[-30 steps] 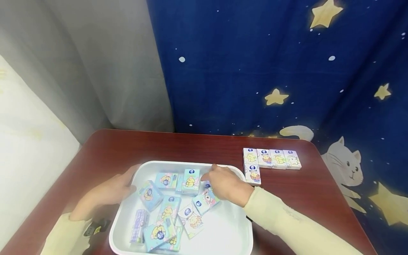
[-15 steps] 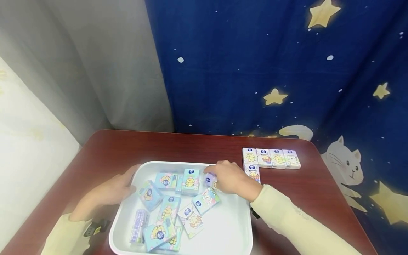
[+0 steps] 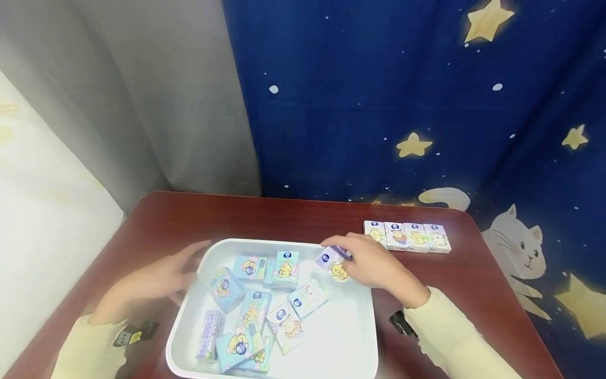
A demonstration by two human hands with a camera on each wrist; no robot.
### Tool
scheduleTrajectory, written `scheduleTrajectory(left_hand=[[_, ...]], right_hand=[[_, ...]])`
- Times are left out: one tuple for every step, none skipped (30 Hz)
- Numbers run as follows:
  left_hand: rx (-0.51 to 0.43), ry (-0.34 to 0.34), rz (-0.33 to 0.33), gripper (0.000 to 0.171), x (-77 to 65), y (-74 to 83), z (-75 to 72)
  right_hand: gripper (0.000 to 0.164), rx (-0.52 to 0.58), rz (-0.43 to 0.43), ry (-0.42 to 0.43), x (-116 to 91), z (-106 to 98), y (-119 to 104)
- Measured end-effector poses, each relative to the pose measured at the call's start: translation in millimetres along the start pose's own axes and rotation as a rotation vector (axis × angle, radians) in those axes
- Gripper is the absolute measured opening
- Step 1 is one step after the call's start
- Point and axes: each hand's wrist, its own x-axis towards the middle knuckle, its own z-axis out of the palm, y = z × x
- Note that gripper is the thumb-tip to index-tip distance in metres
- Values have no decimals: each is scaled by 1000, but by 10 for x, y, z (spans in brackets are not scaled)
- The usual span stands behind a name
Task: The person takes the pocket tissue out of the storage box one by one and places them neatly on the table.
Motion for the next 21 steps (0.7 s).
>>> scheduleTrajectory(left_hand=[[-18,-11,-4,86,-19,11,-19],[-26,-23,-2,88,-37,21,-37],[-31,-34,-2,89,-53,29,-49],[-33,-45,2,91,-67,38,-59],[-34,-53,7,92,-77,47,-66],[-33,-61,15,94,-84,53,-73],[-34,-68,21,95,-84,54,-73],[-35,-75,27,96,-83,53,-72],[-38,-80,31,97,-81,52,-70],[-41,-84,34,97,-78,53,-68],[-38,-84,36,98,-75,53,-65],[-40,-86,36,98,-72,53,-63],[-43,-87,34,98,-70,54,-59],[-41,-88,32,98,-68,56,-56],[-37,-88,32,97,-66,57,-53],[-32,-89,31,95,-64,57,-51],[-29,-90,31,93,-60,55,-48],[-23,-91,33,91,-58,54,-47],[-14,-92,36,89,-56,51,-46],[-5,-91,39,88,-54,49,-46],[2,-92,43,86,-51,44,-47]], right_hand=[[55,14,4,4,-19,-9,16],[55,27,12,8,-37,-17,33],[55,40,19,12,-52,-23,48],[55,51,23,17,-67,-29,64],[55,61,31,22,-82,-37,75],[55,70,37,27,-94,-45,85],[55,79,46,30,-108,-51,101],[55,87,53,33,-123,-59,114],[55,93,58,36,-137,-67,127],[55,99,62,38,-150,-77,138],[55,106,67,40,-164,-85,150],[56,113,70,42,-178,-93,164],[56,123,75,44,-193,-101,177],[56,131,80,46,-210,-110,187],[56,142,84,49,-225,-116,201],[56,153,90,53,-242,-121,214],[56,167,97,56,-259,-125,228],[56,183,107,59,-274,-128,242],[56,197,117,62,-289,-130,257],[56,212,129,65,-304,-131,271],[56,228,141,68,-319,-132,286]])
